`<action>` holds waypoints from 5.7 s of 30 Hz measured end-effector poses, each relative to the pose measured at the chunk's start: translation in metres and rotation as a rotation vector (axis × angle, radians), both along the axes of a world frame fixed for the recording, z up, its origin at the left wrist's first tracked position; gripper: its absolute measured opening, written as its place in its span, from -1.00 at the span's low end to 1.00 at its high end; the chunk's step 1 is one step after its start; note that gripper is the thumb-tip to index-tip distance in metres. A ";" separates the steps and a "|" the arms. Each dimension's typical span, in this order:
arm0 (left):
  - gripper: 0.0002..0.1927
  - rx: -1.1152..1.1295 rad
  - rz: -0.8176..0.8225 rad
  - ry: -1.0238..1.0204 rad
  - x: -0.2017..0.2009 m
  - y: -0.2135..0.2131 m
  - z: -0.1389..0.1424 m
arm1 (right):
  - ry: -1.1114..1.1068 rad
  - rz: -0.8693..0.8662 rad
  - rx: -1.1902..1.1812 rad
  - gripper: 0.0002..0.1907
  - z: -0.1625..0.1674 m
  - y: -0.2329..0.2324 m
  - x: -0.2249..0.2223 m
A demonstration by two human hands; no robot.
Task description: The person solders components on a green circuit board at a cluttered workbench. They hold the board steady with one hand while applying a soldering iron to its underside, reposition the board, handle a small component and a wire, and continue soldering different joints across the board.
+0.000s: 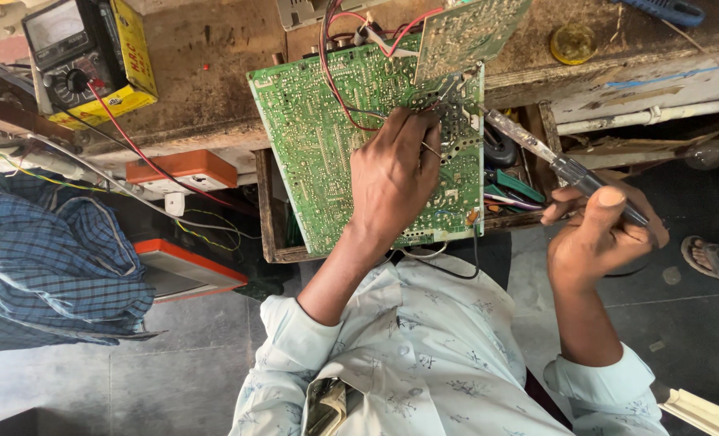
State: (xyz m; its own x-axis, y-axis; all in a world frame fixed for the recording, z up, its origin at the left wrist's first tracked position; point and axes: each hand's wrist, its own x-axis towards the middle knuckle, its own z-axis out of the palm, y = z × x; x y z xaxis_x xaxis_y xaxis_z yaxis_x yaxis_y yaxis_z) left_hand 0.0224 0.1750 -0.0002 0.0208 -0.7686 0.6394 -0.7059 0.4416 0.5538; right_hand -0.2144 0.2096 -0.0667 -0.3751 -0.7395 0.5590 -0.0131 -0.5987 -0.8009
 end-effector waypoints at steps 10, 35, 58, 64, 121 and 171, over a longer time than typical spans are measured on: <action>-0.86 0.052 -0.090 0.022 0.009 0.011 0.011 | -0.006 0.004 -0.004 -0.47 -0.004 -0.002 -0.011; -0.60 -0.005 -0.357 -0.096 0.040 0.036 0.007 | -0.013 -0.015 -0.010 -0.49 -0.005 -0.003 -0.016; -0.87 0.052 -0.180 -0.007 0.016 0.019 0.003 | 0.250 0.099 -0.007 -0.48 0.029 0.002 -0.029; -0.86 0.058 -0.175 -0.030 0.016 0.018 0.005 | 0.241 0.143 0.010 -0.42 0.032 0.002 -0.024; -0.87 0.047 -0.117 -0.054 0.011 0.014 0.000 | 0.337 0.167 0.178 -0.54 0.055 0.000 -0.023; -0.01 0.130 -0.724 0.121 0.068 0.046 0.020 | 0.259 0.137 0.142 -0.55 0.060 0.001 -0.036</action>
